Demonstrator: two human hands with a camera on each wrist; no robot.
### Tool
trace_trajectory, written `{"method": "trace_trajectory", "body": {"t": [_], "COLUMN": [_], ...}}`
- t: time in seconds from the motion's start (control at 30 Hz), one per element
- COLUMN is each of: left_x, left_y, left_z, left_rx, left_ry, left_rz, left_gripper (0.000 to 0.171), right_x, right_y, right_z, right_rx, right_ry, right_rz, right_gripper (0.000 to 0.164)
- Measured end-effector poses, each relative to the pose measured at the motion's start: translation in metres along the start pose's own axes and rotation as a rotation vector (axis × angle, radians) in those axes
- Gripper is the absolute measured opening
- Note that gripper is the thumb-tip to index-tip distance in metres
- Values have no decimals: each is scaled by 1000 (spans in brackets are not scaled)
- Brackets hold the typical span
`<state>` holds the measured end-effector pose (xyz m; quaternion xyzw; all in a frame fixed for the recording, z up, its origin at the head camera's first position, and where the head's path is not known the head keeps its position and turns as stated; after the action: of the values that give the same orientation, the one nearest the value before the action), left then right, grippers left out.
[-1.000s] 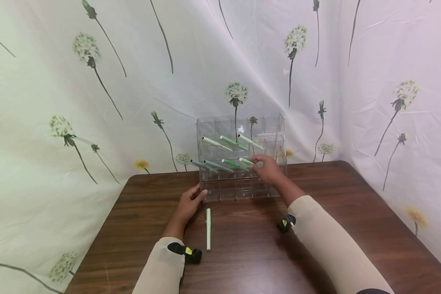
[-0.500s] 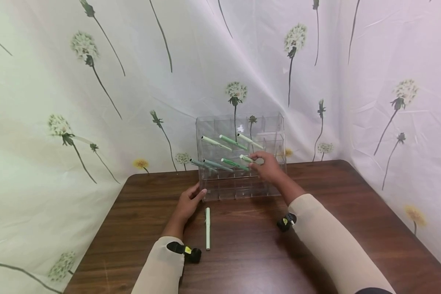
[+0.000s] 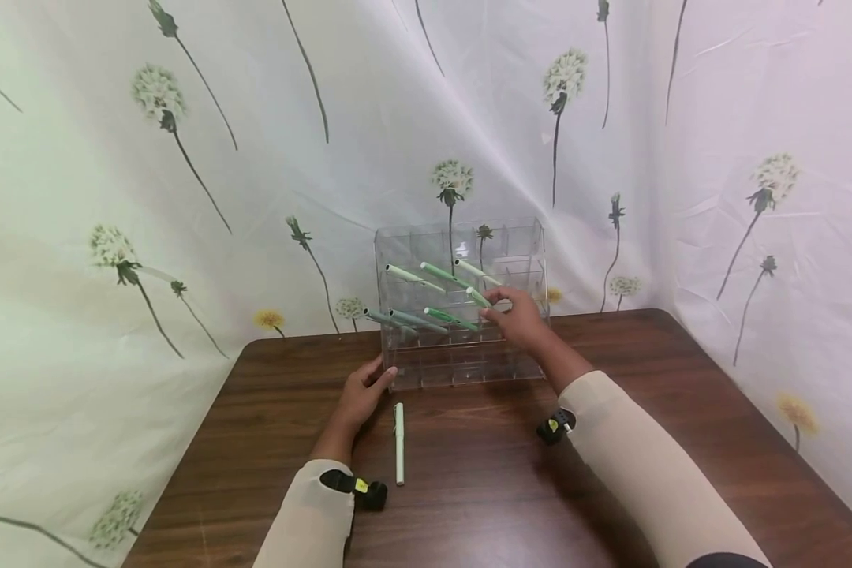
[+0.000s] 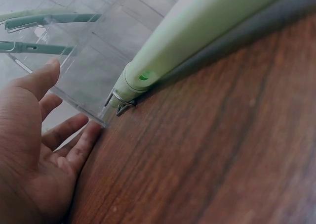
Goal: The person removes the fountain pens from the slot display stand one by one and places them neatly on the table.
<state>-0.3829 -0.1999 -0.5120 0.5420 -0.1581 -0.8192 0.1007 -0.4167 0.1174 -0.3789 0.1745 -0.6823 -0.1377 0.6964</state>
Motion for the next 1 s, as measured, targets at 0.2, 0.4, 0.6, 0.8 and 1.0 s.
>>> {"method": "trace_trajectory", "body": {"t": [0.2, 0.4, 0.6, 0.8, 1.0], "left_x": [2, 1, 0, 0, 3], "left_y": [2, 2, 1, 1, 1], "left_z": [2, 2, 1, 1, 0], "left_rx": [-6, 1, -1, 1, -1], "left_ry": [11, 4, 8, 17, 32], "left_rz": [-2, 7, -7, -2, -11], "left_gripper": [64, 64, 64, 65, 64], "right_x": [5, 12, 28, 44, 48], "right_y": [9, 13, 16, 18, 16], "right_z": [-2, -7, -20, -36, -47], "right_rx": [-41, -44, -119, -219, -243], "right_ry": [-28, -1, 105, 245, 299], "right_rz": [11, 20, 16, -28, -39], "right_gripper": [26, 28, 21, 18, 20]}}
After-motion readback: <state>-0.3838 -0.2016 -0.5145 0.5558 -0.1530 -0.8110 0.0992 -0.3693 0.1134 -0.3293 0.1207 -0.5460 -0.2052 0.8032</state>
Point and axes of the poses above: each hand's wrist, its own z-axis towards the middle knuckle, its own y-axis out of the back of the hand, x = y × z, the point moved 9 cm from there along z, towards the middle knuckle, and after that the axes turned 14 degrees about -y, right-handed, at the moved point
